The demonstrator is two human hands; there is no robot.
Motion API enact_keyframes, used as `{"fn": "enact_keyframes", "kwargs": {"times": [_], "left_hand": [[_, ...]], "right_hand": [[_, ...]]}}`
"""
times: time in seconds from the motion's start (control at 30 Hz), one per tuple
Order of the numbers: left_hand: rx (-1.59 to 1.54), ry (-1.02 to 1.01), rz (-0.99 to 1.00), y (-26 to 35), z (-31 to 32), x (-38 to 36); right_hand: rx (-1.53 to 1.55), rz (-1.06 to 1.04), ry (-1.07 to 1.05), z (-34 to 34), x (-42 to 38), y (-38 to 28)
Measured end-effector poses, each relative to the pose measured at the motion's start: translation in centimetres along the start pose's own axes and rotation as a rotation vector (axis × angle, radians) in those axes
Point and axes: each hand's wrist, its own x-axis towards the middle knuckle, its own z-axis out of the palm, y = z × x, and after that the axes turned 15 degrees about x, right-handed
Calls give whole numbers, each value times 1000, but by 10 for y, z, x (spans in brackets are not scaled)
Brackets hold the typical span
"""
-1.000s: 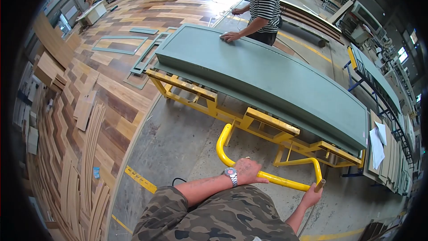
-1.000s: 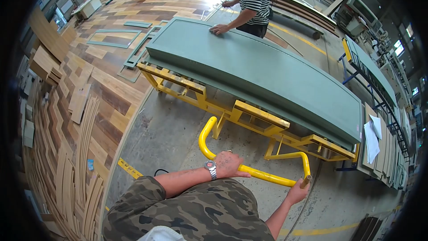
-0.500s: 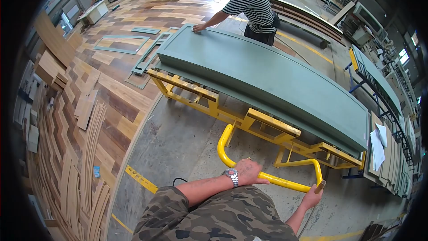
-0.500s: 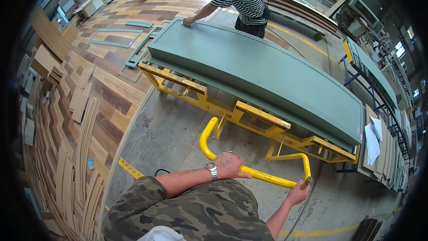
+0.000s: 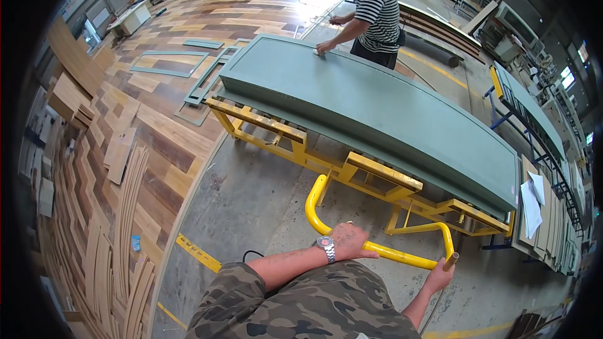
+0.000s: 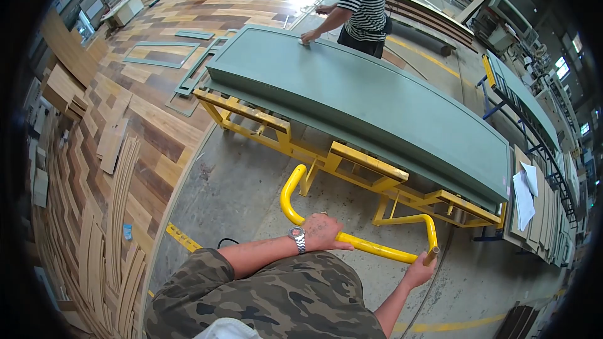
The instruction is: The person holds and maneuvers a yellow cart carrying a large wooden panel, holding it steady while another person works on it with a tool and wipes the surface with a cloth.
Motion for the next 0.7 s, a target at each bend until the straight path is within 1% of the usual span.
{"fn": "enact_keyframes", "kwargs": {"times": [0.27,0.33,0.53,0.7], "left_hand": [[-5,-8,2,0,-4,0],[4,-3,10,0,-5,-1],[-1,-40,2,0,-9,0],[2,-30,3,0,-8,0]], "right_hand": [[10,-10,9,1,2,4],[-4,-12,-21,0,3,8],[3,-36,10,3,4,12],[23,-42,8,2,2,9]]}}
